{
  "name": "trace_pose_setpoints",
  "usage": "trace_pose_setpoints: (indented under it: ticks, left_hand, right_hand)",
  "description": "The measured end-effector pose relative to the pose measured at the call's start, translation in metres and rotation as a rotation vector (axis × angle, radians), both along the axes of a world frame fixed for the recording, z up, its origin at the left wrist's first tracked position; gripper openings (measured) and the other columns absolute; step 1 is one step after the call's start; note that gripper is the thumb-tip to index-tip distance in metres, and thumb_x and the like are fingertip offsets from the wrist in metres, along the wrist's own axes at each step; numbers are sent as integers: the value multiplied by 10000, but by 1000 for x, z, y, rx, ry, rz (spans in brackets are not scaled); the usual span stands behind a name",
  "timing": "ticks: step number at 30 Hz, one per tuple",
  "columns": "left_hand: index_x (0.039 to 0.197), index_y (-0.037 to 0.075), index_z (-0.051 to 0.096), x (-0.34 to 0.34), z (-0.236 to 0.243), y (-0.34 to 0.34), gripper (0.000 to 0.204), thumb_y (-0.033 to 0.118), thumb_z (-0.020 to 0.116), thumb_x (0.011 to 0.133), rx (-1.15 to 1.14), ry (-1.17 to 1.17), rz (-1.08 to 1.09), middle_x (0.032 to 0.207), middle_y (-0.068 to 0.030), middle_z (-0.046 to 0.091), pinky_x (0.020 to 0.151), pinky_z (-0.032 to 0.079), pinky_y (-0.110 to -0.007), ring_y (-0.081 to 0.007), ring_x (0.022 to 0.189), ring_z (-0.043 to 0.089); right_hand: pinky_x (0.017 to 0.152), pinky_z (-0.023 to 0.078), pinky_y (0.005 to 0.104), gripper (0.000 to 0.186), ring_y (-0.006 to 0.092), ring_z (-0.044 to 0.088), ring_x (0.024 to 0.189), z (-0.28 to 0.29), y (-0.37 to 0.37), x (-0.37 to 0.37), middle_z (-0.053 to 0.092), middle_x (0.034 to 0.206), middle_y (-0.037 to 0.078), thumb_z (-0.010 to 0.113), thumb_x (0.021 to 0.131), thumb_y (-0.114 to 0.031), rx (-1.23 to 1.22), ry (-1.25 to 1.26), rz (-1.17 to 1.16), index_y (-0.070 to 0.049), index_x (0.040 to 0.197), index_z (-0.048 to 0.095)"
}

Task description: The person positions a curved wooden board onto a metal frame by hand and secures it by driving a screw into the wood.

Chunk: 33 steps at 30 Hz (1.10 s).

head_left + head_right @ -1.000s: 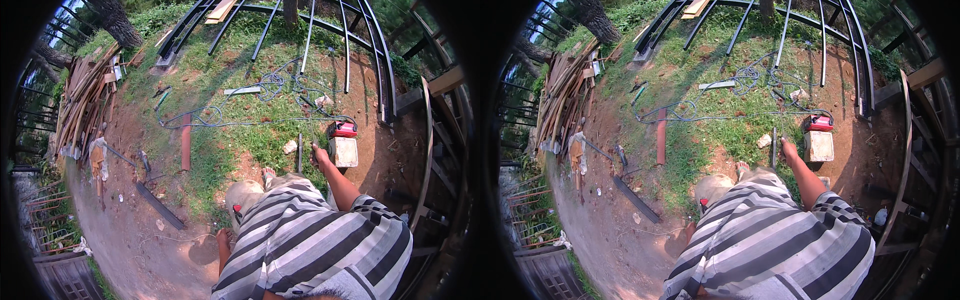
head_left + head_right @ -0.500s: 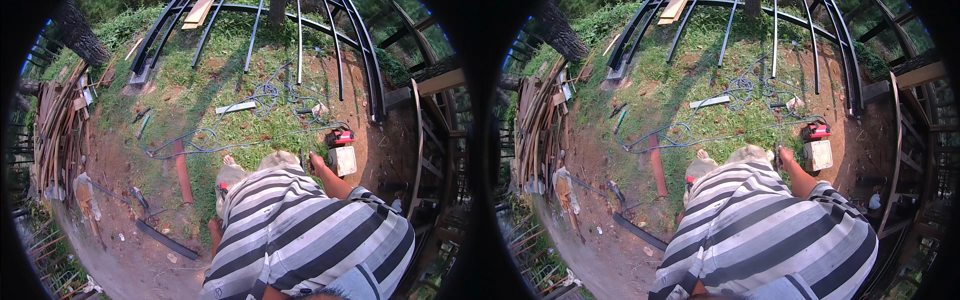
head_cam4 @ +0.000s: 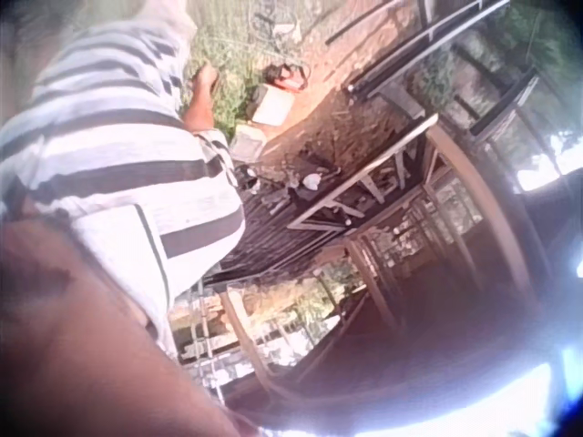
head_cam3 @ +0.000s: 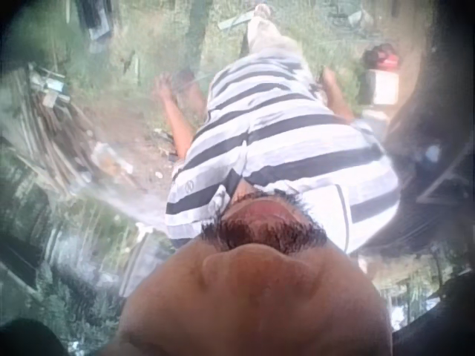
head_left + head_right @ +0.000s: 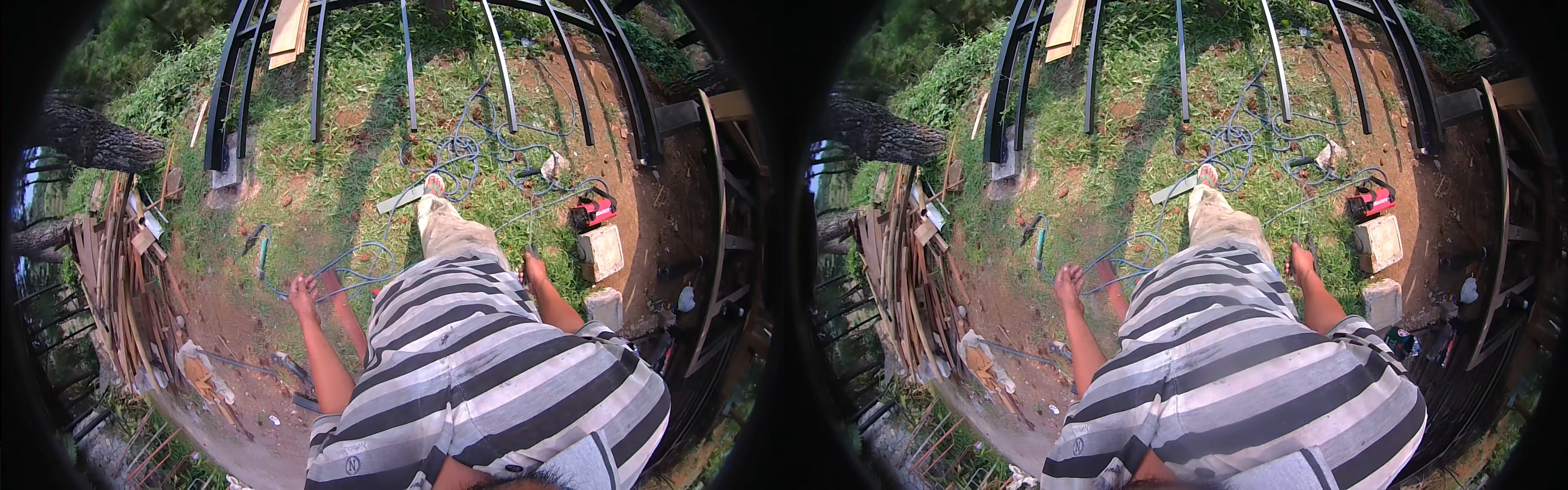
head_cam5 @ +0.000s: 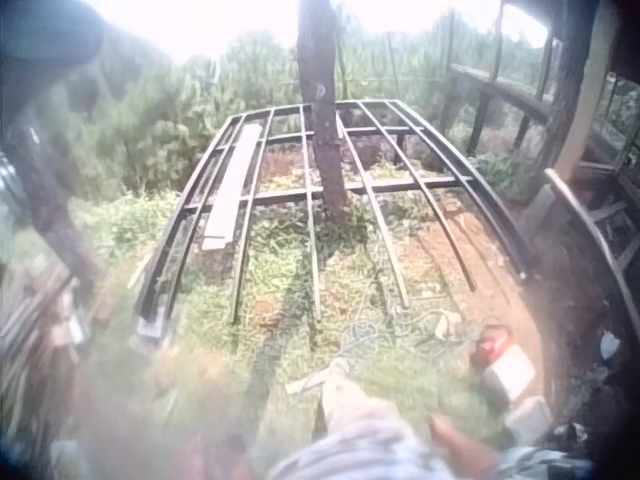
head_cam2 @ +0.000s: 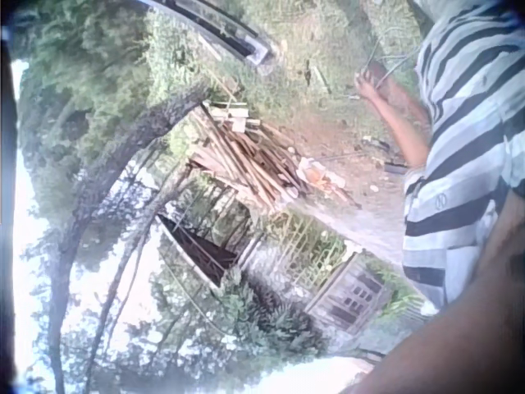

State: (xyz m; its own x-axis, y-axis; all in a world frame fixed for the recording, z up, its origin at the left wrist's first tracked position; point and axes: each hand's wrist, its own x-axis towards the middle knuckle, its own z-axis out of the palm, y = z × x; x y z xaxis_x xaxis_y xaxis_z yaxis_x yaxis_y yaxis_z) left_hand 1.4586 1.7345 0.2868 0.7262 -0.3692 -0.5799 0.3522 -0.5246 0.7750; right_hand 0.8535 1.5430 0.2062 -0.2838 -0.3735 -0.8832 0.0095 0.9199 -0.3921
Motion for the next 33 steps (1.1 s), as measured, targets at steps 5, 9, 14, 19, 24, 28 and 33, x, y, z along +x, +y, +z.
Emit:
trace_pose_setpoints:
  ticks: [5, 9, 14, 19, 24, 28, 33]
  left_hand:
    - [1310, 62, 586, -19, -25, -109, 339, 246, 543, 1029, 223, 84, -181, 1108, -91, 705, 768, 504, -311, -147, 929, 652]
    - [1297, 43, 596, 11, -37, -197, 333, 226, 548, 1023, 175, -58, -353, 1082, -95, 706, 754, 504, -301, -158, 926, 655]
    - [1296, 34, 597, 68, -20, -316, 338, 225, 537, 1024, 168, -105, -431, 1107, -89, 701, 786, 497, -302, -179, 974, 654]
    - [1280, 38, 606, 116, -35, -453, 331, 238, 550, 1022, 128, -76, -542, 1117, -70, 692, 792, 489, -291, -172, 972, 653]
    - [1213, 1, 637, 142, -112, -600, 304, 221, 566, 1015, 41, -69, -801, 995, -61, 698, 803, 498, -286, -149, 905, 654]
    - [1261, 57, 632, 163, -180, -693, 351, 231, 603, 957, 244, -256, -1123, 1039, -168, 730, 849, 527, -392, -282, 981, 691]
    - [1306, 70, 588, 154, -241, -739, 425, 248, 594, 920, 494, -231, -1470, 1177, -204, 682, 928, 507, -487, -402, 1077, 646]
  right_hand:
    - [408, 417, 367, 271, 195, 480, 439, -25, -100, 39, 509, 581, 66, 545, 925, -318, 39, 42, -35, -51, 879, 562]
    - [399, 400, 317, 374, 152, 464, 449, -10, -194, 88, 496, 606, 33, 589, 964, -459, -53, 9, -118, -86, 942, 574]
    - [386, 402, 313, 319, 139, 473, 426, 20, -282, 112, 509, 602, 27, 594, 974, -422, -219, 32, -125, -105, 968, 557]
    - [379, 432, 337, 254, 165, 534, 436, 14, -318, 153, 532, 597, 54, 608, 966, -297, -355, 243, -78, -64, 1040, 539]
    - [417, 425, 338, 177, 146, 522, 466, -18, -339, 186, 518, 591, 36, 580, 928, -245, -215, 319, -115, -84, 998, 560]
    - [492, 441, 357, 343, 158, 530, 507, -26, -382, 250, 571, 627, 68, 632, 941, -384, 7, 520, -34, -43, 908, 642]
    - [645, 477, 395, 495, 197, 565, 620, -66, -424, 263, 590, 638, 79, 644, 941, -480, 69, 759, 265, 3, 843, 681]
